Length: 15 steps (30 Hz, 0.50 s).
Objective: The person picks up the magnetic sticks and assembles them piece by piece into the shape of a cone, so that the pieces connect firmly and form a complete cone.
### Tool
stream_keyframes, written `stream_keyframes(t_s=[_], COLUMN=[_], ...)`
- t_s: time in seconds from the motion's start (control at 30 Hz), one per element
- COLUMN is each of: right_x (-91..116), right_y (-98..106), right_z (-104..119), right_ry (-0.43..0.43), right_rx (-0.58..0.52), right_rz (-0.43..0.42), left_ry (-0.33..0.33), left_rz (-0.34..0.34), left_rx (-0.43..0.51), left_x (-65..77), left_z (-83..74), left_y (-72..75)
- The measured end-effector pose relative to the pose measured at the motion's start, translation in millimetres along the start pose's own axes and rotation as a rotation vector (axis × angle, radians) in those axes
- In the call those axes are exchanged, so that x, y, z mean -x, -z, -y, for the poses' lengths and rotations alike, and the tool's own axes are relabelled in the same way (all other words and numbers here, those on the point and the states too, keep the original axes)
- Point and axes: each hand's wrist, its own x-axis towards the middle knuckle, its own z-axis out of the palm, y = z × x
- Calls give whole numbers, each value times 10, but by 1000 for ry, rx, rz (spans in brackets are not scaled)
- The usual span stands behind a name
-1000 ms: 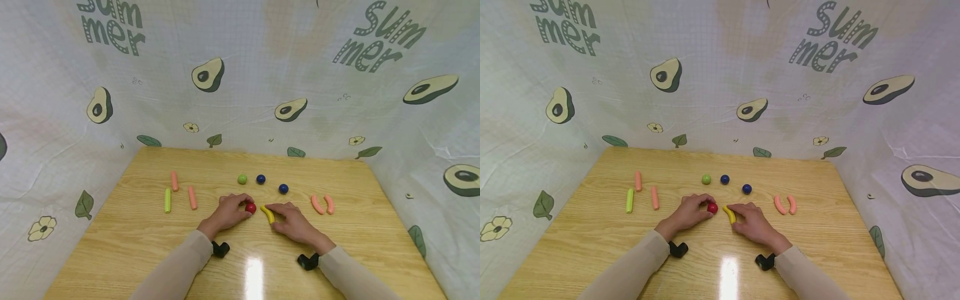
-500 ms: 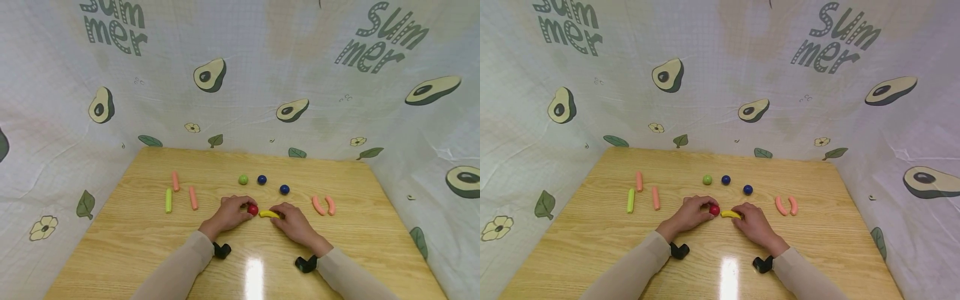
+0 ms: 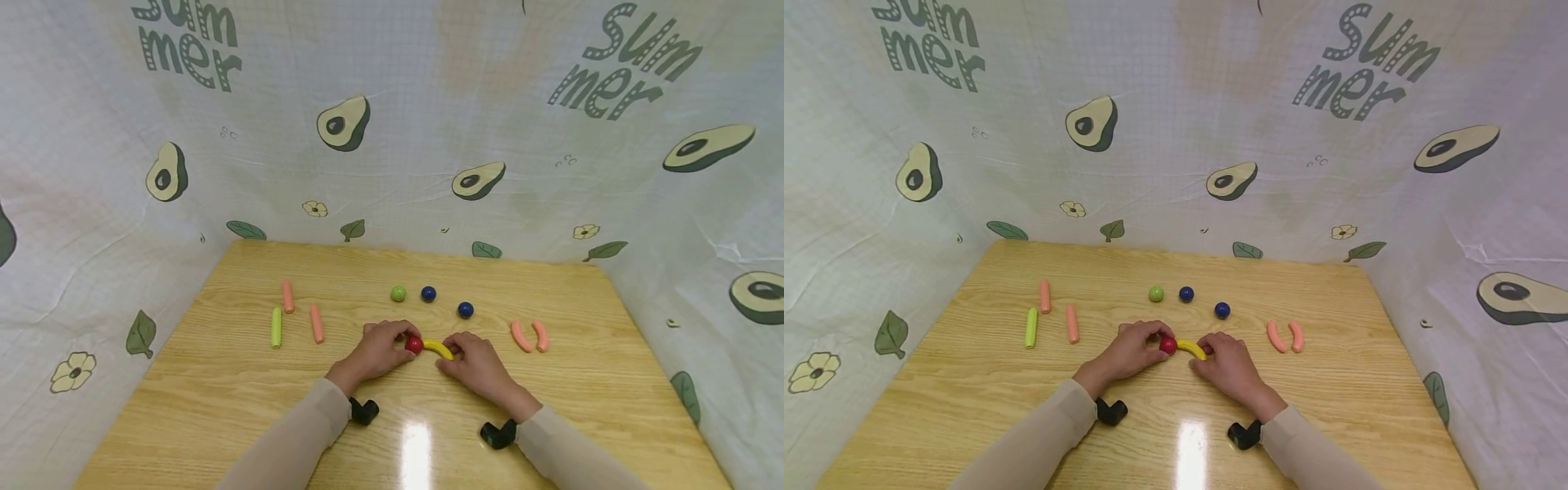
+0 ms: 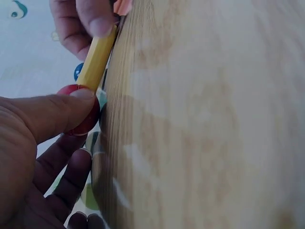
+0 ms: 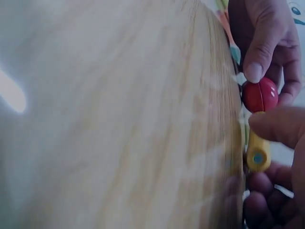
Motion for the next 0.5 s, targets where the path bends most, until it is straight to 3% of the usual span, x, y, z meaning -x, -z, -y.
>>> stream_keyframes(t_s=[0.3,0.5], right_x=[95,104], right_y=[54,43], right_z=[-96,-93], right_ry=[165,161], right_rx=[2,-11], right_rz=[76,51], left_ry=[-20,-13], left_rz=[-34,-27], left_rx=[19,36], left_x=[0,4], left_z=[44,35], left_y=[-11,-12])
